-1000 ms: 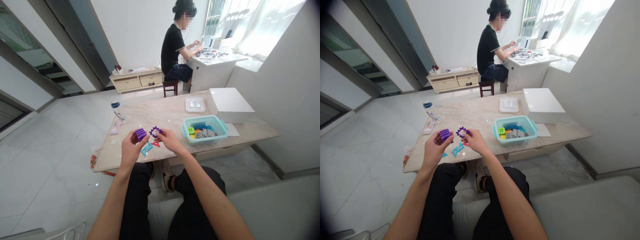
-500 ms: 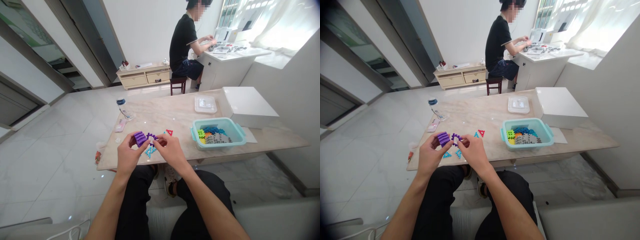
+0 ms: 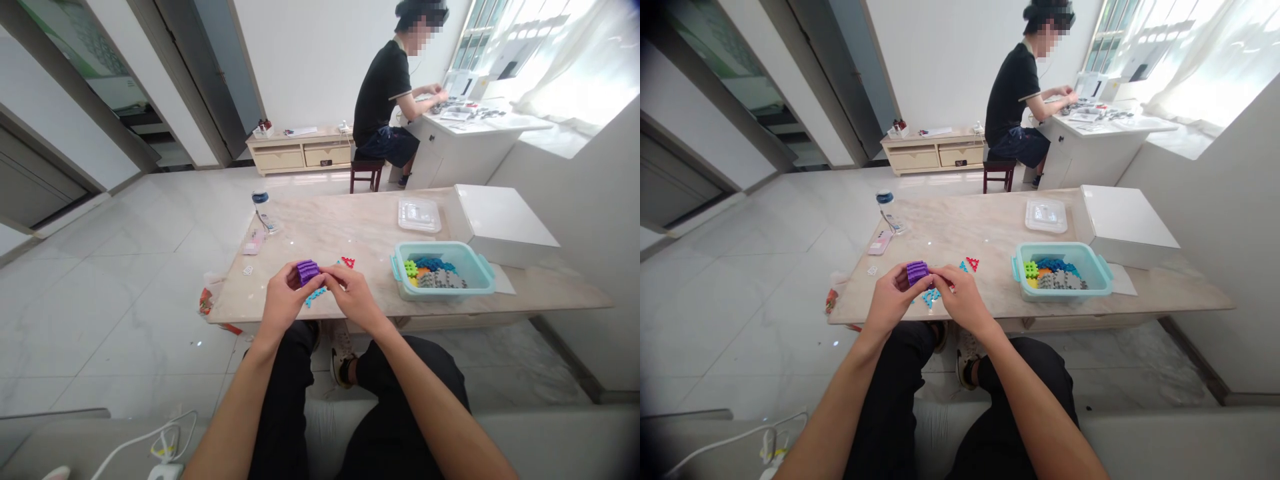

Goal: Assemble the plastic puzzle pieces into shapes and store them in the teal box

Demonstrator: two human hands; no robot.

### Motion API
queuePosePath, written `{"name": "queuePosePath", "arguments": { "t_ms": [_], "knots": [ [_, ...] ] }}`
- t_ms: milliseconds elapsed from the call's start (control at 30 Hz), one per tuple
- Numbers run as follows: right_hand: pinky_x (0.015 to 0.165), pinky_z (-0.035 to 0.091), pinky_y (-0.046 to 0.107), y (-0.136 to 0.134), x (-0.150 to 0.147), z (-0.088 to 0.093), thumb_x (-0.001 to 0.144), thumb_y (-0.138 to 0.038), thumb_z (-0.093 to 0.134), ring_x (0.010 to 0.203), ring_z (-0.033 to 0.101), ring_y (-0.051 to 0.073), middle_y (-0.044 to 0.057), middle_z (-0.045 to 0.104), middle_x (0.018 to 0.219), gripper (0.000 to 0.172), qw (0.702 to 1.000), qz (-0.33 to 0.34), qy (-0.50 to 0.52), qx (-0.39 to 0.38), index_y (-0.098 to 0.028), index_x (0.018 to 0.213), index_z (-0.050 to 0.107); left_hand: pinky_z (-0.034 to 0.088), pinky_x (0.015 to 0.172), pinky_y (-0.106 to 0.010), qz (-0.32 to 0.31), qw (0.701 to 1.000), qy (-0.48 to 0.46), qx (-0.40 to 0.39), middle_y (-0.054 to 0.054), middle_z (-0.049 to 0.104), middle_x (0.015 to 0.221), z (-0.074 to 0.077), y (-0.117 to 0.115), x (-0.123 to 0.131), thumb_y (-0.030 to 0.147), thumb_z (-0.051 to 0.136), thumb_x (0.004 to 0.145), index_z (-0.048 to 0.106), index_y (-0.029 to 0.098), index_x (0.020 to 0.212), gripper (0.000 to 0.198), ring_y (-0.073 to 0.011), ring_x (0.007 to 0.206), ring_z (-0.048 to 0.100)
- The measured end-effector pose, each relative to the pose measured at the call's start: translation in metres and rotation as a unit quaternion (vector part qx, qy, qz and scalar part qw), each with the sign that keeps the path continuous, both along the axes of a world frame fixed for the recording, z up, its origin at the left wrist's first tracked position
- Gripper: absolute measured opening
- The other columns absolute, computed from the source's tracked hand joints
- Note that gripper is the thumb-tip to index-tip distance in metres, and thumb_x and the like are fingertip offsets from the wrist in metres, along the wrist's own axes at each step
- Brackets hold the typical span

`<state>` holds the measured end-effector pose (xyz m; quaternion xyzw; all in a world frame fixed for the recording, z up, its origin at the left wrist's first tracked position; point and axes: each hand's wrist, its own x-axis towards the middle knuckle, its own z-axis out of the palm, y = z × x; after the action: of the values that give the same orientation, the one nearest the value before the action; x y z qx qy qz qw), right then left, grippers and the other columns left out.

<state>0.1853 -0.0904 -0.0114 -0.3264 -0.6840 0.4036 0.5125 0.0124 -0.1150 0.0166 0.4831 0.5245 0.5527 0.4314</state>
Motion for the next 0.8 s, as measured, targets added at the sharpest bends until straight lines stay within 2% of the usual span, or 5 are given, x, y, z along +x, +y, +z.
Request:
{"name": "queuePosePath", "arguments": {
  "t_ms": [233,367,433,600,800],
  "knots": [
    [0.096,0.062,0.038,-0.001,0.007,0.002,0.101,-0.032,0.074,0.107,0.073,0.022,0.008,0.075,0.121,0.039,0.997,0.06,-0.027,0.048,-0.03,0.14,0.075,0.064,0.094,-0.041,-0.018,0.998,-0.029,-0.056,-0.013,0.084,0.111,0.01,-0.003,-0.011,0.046,0.099,0.073,0.082,0.017,0.109,0.049,-0.0313,0.103,0.08],
    [0.119,0.053,0.047,-0.002,0.013,0.005,0.088,-0.031,0.091,0.14,0.062,0.029,0.011,0.064,0.151,0.08,0.992,0.046,-0.077,0.088,-0.034,0.159,0.057,0.062,0.089,-0.04,-0.074,0.992,-0.003,-0.105,-0.014,0.085,0.105,0.012,-0.007,-0.015,0.05,0.096,0.076,0.084,0.017,0.106,0.046,-0.0315,0.098,0.08],
    [0.125,0.048,0.047,-0.002,0.013,0.004,0.088,-0.029,0.09,0.151,0.054,0.029,0.011,0.057,0.162,0.09,0.988,0.07,-0.097,0.1,-0.036,0.167,0.047,0.062,0.087,-0.039,-0.106,0.987,0.01,-0.116,-0.013,0.085,0.103,0.011,-0.009,-0.015,0.05,0.096,0.076,0.084,0.017,0.106,0.046,-0.0311,0.096,0.08],
    [0.115,0.055,0.042,-0.002,0.014,-0.001,0.097,-0.026,0.079,0.133,0.07,0.026,0.009,0.072,0.145,0.065,0.982,0.095,-0.11,0.119,-0.033,0.158,0.059,0.06,0.087,-0.036,-0.136,0.984,0.036,-0.112,-0.011,0.084,0.1,0.008,-0.01,-0.012,0.053,0.089,0.084,0.085,0.018,0.102,0.04,-0.0287,0.095,0.078],
    [0.113,0.056,0.04,-0.005,0.02,0.003,0.096,-0.028,0.08,0.13,0.072,0.026,0.008,0.074,0.143,0.06,0.982,0.085,-0.103,0.136,-0.032,0.154,0.064,0.062,0.095,-0.044,-0.191,0.967,-0.065,-0.157,-0.015,0.083,0.101,0.009,-0.012,-0.009,0.06,0.088,0.084,0.085,0.016,0.106,0.049,-0.0335,0.103,0.079]
  ]
}}
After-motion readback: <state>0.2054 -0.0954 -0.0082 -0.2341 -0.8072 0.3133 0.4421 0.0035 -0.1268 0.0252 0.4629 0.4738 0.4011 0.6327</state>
